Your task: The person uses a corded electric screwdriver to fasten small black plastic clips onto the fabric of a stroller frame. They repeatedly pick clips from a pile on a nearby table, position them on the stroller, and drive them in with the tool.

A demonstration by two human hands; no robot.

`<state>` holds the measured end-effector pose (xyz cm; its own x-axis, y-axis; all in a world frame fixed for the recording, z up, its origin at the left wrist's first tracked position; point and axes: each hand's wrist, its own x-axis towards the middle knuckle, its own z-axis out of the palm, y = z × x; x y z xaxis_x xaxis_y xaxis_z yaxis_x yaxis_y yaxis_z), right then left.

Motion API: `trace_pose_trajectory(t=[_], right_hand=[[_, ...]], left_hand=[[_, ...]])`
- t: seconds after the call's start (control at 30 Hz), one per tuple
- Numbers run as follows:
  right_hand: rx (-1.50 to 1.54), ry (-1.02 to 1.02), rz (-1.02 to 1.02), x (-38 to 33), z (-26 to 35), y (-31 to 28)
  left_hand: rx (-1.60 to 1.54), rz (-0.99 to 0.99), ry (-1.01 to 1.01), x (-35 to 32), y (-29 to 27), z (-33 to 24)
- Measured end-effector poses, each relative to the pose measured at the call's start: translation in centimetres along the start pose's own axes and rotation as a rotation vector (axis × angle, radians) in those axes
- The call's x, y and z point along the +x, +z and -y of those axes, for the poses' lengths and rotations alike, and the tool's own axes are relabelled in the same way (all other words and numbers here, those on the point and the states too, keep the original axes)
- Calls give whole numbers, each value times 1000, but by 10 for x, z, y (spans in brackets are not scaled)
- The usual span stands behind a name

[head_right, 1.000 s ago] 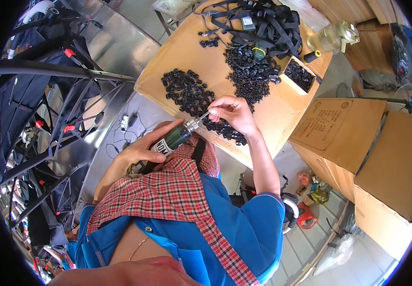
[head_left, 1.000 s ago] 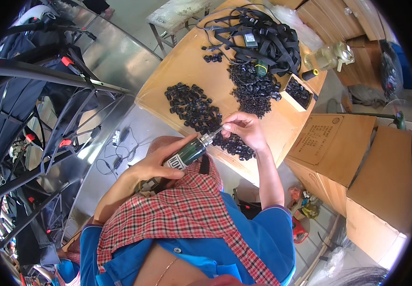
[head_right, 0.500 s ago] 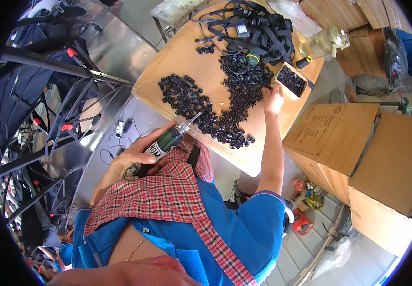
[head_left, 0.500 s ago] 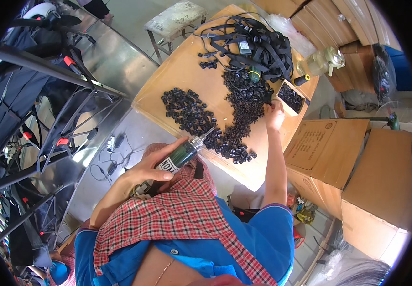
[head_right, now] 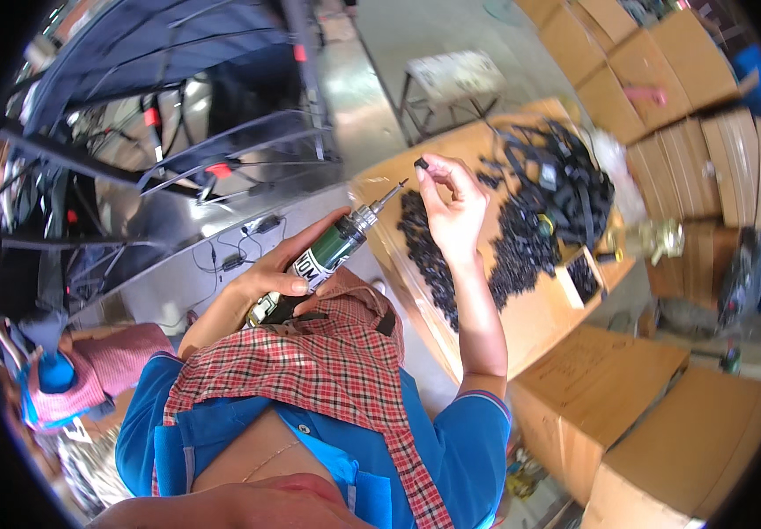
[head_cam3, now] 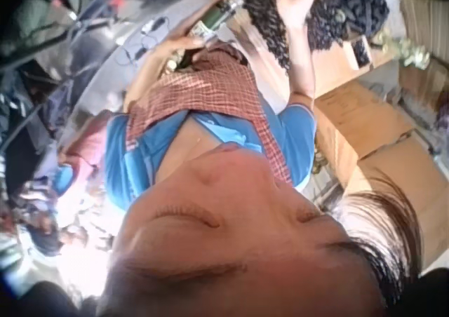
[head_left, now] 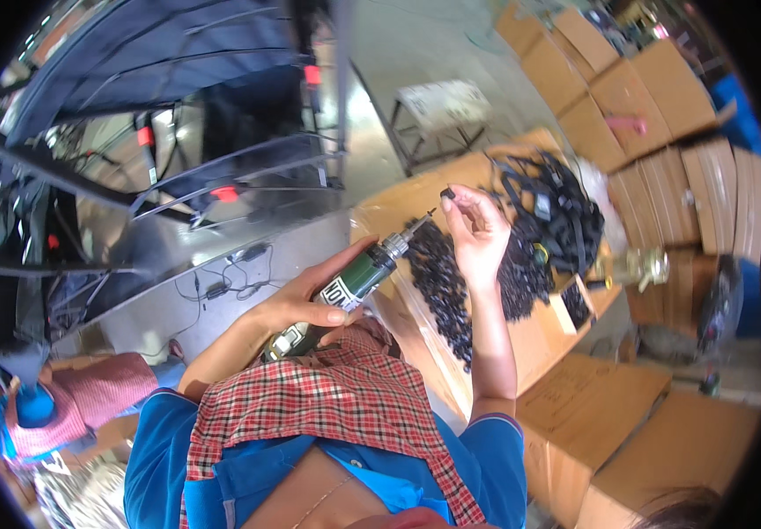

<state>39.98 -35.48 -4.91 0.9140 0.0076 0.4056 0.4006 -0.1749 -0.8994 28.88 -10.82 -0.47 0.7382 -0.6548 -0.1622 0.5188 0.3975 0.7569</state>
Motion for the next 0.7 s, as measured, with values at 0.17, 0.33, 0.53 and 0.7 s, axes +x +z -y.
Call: trace_pose_trajectory(t=[0.17,0.33,0.53,0.7], right_hand=[[50,-191,216,19,53,104],[132,-264,348,19,82,203],[152,-399,418,10,122,300],[242,-583,622,17,136,347]], left_hand=[[-75,-101,178,-78,-31,-20],[-82,-199,305,-154,-67,-37],[-149,-231,441,-227,-103,-51],[-299,-188,560,-258,-124,-53]])
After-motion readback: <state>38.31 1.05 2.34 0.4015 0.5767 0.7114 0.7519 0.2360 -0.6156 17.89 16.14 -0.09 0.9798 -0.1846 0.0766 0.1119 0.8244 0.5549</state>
